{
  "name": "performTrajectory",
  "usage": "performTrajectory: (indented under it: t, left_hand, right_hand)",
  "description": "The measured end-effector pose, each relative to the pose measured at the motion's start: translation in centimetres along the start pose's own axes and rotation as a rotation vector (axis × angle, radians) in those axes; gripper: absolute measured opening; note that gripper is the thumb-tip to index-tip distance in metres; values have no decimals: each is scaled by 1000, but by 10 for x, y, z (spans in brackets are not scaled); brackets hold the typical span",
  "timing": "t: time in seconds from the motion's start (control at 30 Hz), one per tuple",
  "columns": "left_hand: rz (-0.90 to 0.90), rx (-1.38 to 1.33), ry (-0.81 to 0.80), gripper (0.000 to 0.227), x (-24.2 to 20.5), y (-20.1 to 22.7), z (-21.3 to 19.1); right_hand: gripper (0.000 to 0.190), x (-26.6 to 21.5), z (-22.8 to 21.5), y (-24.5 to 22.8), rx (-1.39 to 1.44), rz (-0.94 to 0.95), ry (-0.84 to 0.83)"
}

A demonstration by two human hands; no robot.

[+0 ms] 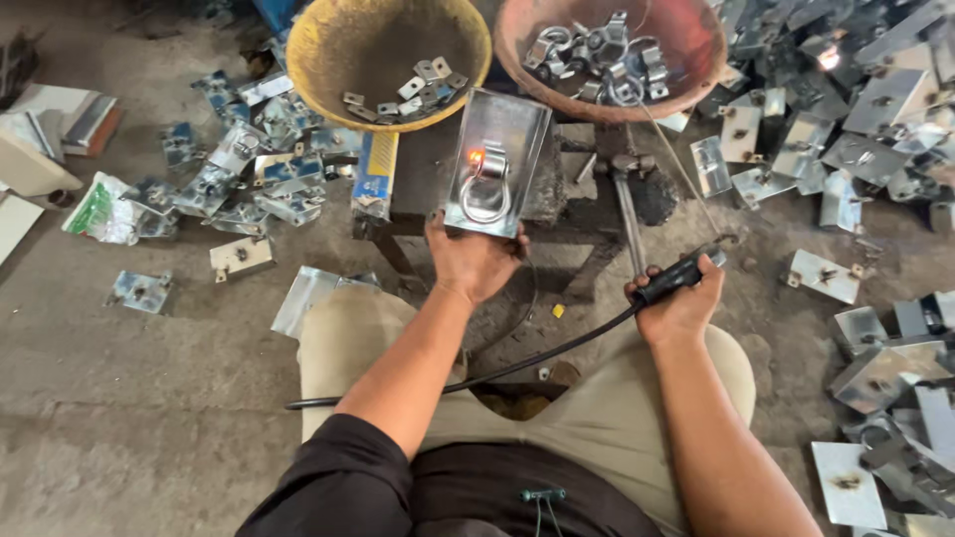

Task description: The person sits on the floor and uses a welding torch to attach small metal brackets and eye bolts to rectangular metal plates. They pick up parts from nearby bowls, position them on a metal block, weld them in place, and occasionally use a hammer to adjust the components.

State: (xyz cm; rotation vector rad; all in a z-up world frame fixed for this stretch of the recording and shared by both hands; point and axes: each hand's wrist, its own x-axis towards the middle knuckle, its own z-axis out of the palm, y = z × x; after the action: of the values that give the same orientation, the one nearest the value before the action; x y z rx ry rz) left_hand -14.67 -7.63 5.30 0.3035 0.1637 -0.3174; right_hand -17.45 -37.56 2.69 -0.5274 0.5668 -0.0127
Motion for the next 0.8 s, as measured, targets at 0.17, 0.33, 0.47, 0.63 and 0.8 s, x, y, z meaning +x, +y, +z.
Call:
performTrajectory:
  t: [0.17, 0.33, 0.47, 0.63, 0.8]
  left_hand:
    - [-35, 26, -69, 95, -8, -6, 13]
    - [-31, 52, -51, 95, -4, -10, 8]
    - [-16, 12, -115, 94, 12, -6, -13]
    - [479, 846, 249, 80, 76, 43, -57]
    - [462, 2256, -19, 104, 57, 142, -36]
  right_hand:
    - [32, 1, 1, 7, -20, 12, 15]
    - [33, 4, -7, 7, -24, -10, -25]
    - [36, 5, -12, 8, -53, -20, -15]
    - [37, 9, -17, 13, -87, -44, -47]
    - [34, -12, -7, 23, -271, -238, -149]
